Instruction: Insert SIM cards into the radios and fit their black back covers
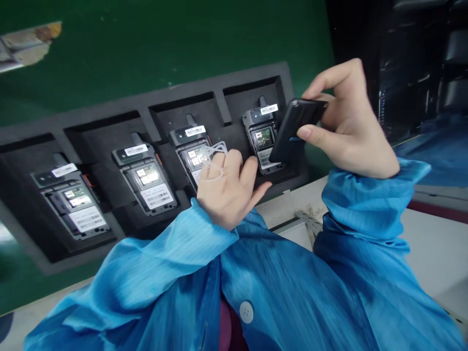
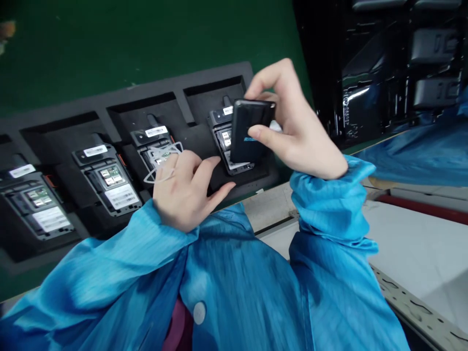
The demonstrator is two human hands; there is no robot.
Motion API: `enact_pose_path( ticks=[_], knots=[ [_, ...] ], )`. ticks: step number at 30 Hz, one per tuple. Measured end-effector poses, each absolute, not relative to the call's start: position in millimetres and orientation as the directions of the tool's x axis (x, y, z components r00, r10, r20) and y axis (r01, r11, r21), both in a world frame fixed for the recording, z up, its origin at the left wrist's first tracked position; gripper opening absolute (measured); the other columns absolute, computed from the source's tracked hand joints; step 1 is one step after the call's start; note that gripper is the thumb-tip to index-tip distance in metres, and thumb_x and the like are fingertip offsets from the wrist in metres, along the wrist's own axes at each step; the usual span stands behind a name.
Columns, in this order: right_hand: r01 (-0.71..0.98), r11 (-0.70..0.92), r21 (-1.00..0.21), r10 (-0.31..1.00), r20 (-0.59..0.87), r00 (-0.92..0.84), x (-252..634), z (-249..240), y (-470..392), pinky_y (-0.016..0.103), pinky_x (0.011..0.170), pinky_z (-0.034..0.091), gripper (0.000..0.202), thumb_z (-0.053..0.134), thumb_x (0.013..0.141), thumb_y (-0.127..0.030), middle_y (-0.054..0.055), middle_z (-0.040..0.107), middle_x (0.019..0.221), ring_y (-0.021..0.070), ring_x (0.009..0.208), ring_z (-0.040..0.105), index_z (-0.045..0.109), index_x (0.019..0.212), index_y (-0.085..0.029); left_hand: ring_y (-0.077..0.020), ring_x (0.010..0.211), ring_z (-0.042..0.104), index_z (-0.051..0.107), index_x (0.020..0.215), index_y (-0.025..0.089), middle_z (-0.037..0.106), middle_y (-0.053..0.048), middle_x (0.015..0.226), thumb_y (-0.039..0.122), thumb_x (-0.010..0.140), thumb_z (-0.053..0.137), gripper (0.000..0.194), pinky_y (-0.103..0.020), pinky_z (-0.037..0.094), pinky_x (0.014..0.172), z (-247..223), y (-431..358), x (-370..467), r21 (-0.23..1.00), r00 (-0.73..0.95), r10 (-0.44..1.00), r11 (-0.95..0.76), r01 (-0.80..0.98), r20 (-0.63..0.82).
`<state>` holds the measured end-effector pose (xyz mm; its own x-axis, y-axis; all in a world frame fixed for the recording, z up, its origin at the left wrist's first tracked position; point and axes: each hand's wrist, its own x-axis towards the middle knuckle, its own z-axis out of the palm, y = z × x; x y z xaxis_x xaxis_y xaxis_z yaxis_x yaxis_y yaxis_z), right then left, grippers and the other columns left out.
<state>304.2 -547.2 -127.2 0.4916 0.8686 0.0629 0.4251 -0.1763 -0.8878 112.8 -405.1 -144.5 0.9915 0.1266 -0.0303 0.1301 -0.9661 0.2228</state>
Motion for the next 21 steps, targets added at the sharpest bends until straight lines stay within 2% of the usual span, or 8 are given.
enact_pose_path(
  ticks=[3,8,12,17,21],
  knots=[
    [0.386,-0.198,-0.901,0.903,-0.015,0.429,297.5,-135.5,-533.9,0.040,0.094,0.053,0.034,0.068,0.082,-0.036,0.004,0.047,0.114,0.0198,0.097,0.054,0.049,0.110,-0.030,-0.0310,0.092,0.052,0.064,0.104,0.014,0.055,-0.014,0.098,0.052,0.091,0.051,0.042,-0.043,0.040,0.076,-149.4,-409.2,109.8,0.228,0.985,0.168,-0.958,0.173,-0.040],
    [0.371,-0.190,-0.909,0.925,-0.039,0.378,291.2,-143.7,-524.8,0.038,0.093,0.053,0.035,0.065,0.078,-0.020,0.002,0.048,0.112,0.0186,0.097,0.054,0.049,0.107,-0.029,-0.0323,0.094,0.053,0.060,0.097,0.014,0.055,-0.014,0.100,0.052,0.086,0.061,0.039,-0.041,0.041,0.074,-154.4,-412.0,118.8,0.238,0.977,0.201,-0.948,0.213,-0.072],
    [0.397,-0.194,-0.897,0.929,-0.038,0.369,292.2,-144.5,-524.3,0.038,0.092,0.052,0.034,0.065,0.079,-0.023,0.002,0.048,0.111,0.0201,0.100,0.053,0.049,0.108,-0.030,-0.0336,0.099,0.054,0.058,0.098,0.014,0.055,-0.014,0.103,0.048,0.087,0.061,0.036,-0.041,0.041,0.075,-153.8,-412.0,122.2,0.271,0.971,0.211,-0.934,0.234,-0.113],
    [0.477,-0.188,-0.859,0.936,-0.009,0.352,296.9,-149.7,-526.7,0.040,0.097,0.049,0.036,0.066,0.079,-0.024,0.003,0.050,0.113,0.0223,0.106,0.053,0.051,0.111,-0.031,-0.0324,0.099,0.055,0.060,0.097,0.015,0.057,-0.013,0.102,0.049,0.087,0.061,0.035,-0.043,0.043,0.076,-154.8,-412.3,121.5,0.258,0.975,0.214,-0.940,0.224,-0.068],
    [0.530,-0.250,-0.810,0.914,-0.018,0.405,298.3,-155.4,-531.4,0.050,0.106,0.044,0.037,0.065,0.082,-0.040,0.003,0.052,0.118,0.0266,0.113,0.051,0.052,0.115,-0.033,-0.0327,0.101,0.055,0.060,0.096,0.015,0.057,-0.013,0.103,0.047,0.087,0.061,0.033,-0.044,0.045,0.078,-155.4,-413.0,122.2,0.272,0.973,0.224,-0.934,0.233,-0.064]
  ],
)
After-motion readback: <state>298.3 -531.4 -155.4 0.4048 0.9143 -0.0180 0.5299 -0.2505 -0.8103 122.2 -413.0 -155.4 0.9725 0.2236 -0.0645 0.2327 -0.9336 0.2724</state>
